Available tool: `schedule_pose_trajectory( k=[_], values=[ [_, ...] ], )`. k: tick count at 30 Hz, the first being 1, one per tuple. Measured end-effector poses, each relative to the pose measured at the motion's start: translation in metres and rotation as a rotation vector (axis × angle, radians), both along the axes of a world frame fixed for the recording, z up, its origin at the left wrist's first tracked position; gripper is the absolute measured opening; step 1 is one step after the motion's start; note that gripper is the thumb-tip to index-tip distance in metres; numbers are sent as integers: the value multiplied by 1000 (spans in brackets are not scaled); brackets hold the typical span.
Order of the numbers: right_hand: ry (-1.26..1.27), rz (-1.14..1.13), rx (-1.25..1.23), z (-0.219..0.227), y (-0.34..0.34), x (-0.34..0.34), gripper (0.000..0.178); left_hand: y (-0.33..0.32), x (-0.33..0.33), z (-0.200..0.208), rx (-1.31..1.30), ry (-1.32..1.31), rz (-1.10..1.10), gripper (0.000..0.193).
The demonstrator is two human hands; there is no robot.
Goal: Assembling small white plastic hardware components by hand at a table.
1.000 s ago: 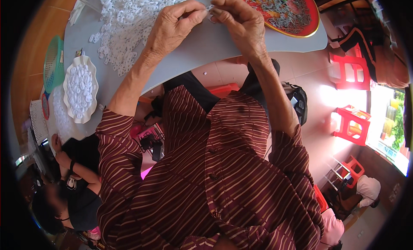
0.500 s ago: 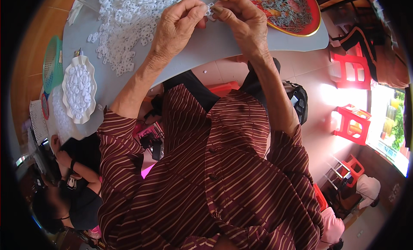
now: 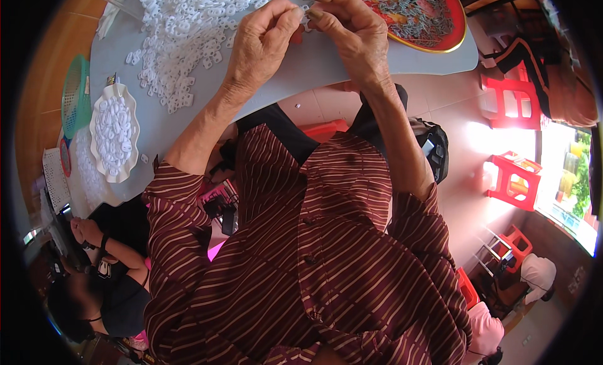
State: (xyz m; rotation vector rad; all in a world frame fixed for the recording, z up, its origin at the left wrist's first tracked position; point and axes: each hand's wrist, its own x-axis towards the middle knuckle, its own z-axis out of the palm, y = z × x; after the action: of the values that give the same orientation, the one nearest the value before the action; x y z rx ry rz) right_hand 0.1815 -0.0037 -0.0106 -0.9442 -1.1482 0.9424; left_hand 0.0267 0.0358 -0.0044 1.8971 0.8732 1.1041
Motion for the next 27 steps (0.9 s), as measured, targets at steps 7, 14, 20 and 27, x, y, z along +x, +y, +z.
schedule_pose_trajectory(
  k=[7,14,20,27],
  values=[
    [-116,-44,3,2,-2,0,25,-7,2,1,-65,-23,-1,23],
    [6,32,-1,0,1,-1,12,1,-4,1,-122,76,10,22],
    [-196,-87,-34,5,-3,-1,9,6,-7,-1,-102,-17,-177,17],
    [-348,-142,5,2,-3,0,22,0,2,-5,-171,-150,-234,15]
  ],
)
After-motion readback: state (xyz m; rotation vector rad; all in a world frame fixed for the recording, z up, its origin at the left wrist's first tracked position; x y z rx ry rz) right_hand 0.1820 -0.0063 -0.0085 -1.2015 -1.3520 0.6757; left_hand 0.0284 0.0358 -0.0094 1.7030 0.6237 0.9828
